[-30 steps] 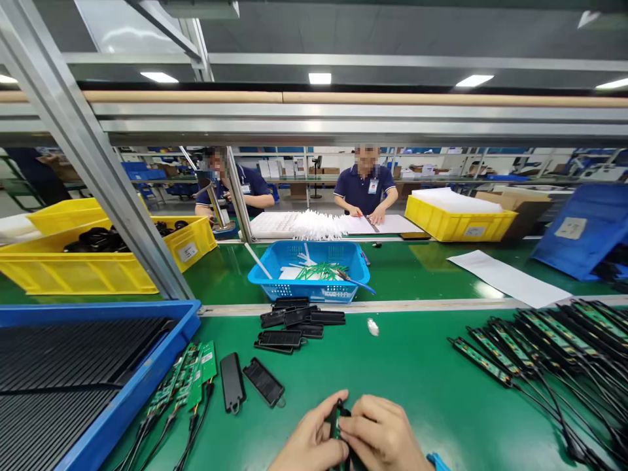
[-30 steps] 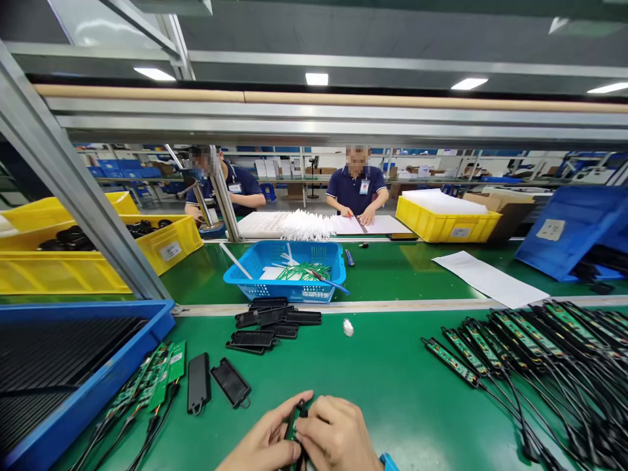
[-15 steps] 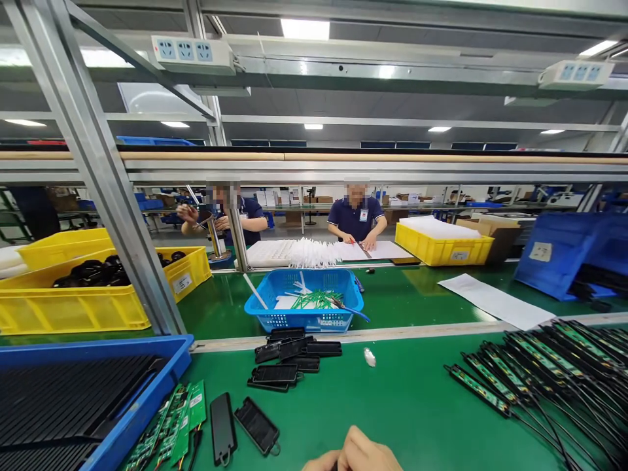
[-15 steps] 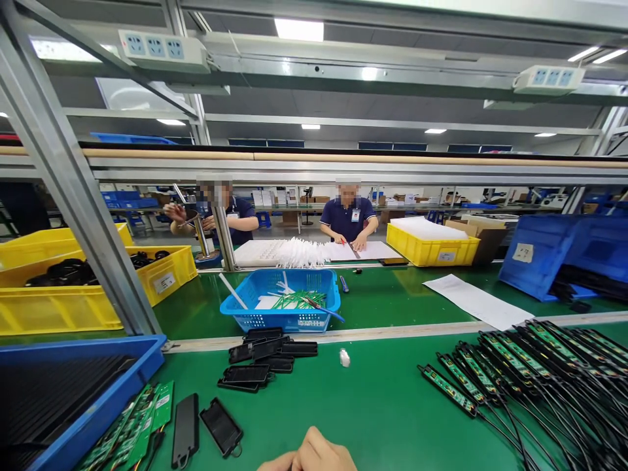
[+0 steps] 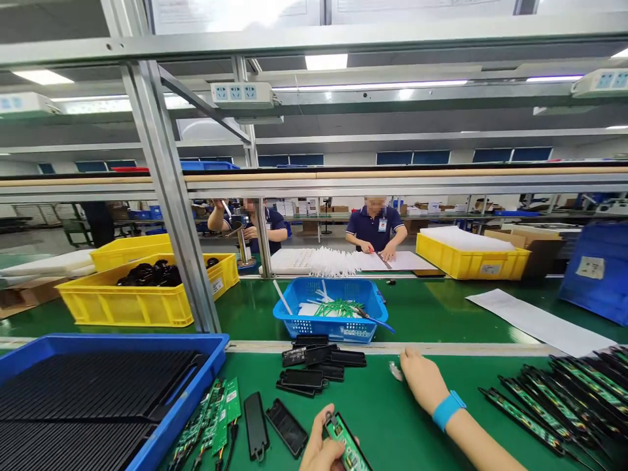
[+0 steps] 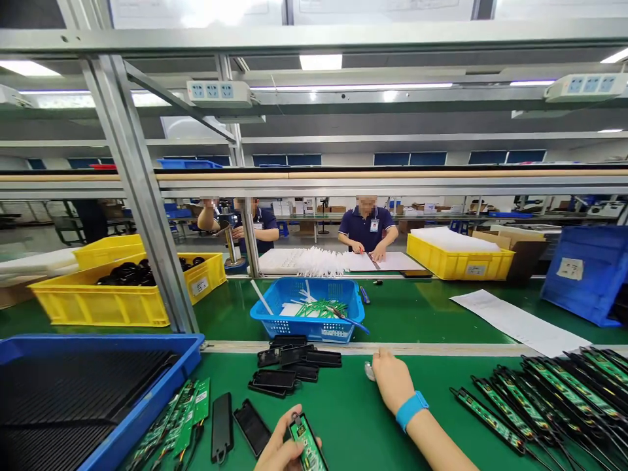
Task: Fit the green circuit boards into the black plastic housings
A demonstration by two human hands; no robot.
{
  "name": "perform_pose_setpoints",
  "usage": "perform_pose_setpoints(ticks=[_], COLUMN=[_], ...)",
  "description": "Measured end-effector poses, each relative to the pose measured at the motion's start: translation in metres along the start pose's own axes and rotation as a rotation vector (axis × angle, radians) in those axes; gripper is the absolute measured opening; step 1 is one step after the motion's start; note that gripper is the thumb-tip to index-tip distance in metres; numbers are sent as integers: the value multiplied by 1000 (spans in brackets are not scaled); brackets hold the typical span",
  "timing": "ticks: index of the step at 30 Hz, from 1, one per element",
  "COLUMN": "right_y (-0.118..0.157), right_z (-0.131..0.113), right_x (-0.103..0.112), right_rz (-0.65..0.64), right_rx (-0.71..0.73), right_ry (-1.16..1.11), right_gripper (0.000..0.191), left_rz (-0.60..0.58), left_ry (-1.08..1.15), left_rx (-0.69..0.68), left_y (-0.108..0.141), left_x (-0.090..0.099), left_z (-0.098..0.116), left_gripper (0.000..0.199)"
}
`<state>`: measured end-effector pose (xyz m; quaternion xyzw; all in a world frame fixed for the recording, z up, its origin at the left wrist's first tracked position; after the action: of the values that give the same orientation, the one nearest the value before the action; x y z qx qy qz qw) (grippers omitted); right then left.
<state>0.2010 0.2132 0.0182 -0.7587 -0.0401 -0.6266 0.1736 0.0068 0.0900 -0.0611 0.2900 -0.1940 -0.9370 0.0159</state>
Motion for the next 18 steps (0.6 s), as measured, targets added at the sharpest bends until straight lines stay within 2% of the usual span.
perform_pose_setpoints(ticks=[3, 6, 8, 9, 11, 12, 13, 14, 16, 18], right_y=[38, 82, 99, 104, 106, 105, 104, 104, 103, 105], right_z=[-45, -81, -81, -75, -56, -46, -38, -32, -27, -31], right_x=[-5, -16, -21, -23, -27, -29, -29, -28, -23, -17], right_rz=[-90, -206, -141, -77, 39, 76, 115, 159, 256, 323], right_rx=[157, 316, 346, 346, 331, 334, 341, 348, 360, 381], right_ry=[-173, -420, -374, -298, -120, -33, 44, 109, 190, 193], right_gripper=[25, 46, 52, 50, 48, 46, 45, 45, 45, 44], left_rz=[-45, -155, -200, -195, -52, 78, 239, 432, 676, 818], left_ry=[77, 86, -123, -326, -890, -1187, -1471, -1685, -1803, -1807], left_rx=[-15, -52, -87, -137, -342, -442, -487, -449, -356, -254], left_y=[8, 19, 24, 27, 33, 37, 42, 46, 56, 64], left_x=[-10, -25, -31, -31, -24, -18, -11, 1, 25, 48], left_z=[-2, -5, 0, 8, 38, 58, 77, 96, 126, 144], left_gripper=[98, 100, 94, 88, 67, 52, 40, 31, 27, 28])
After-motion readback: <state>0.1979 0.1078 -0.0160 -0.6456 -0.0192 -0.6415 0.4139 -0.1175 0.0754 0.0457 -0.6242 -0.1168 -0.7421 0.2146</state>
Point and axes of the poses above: each hand's wrist, its own y-axis away from the middle knuckle, its own x-axis out of the back of the hand, z = x × y, the point moved 6 cm from there along -y, towards the middle knuckle, and after that the axes turned 2 degrees about -y, right-handed, at the moved point
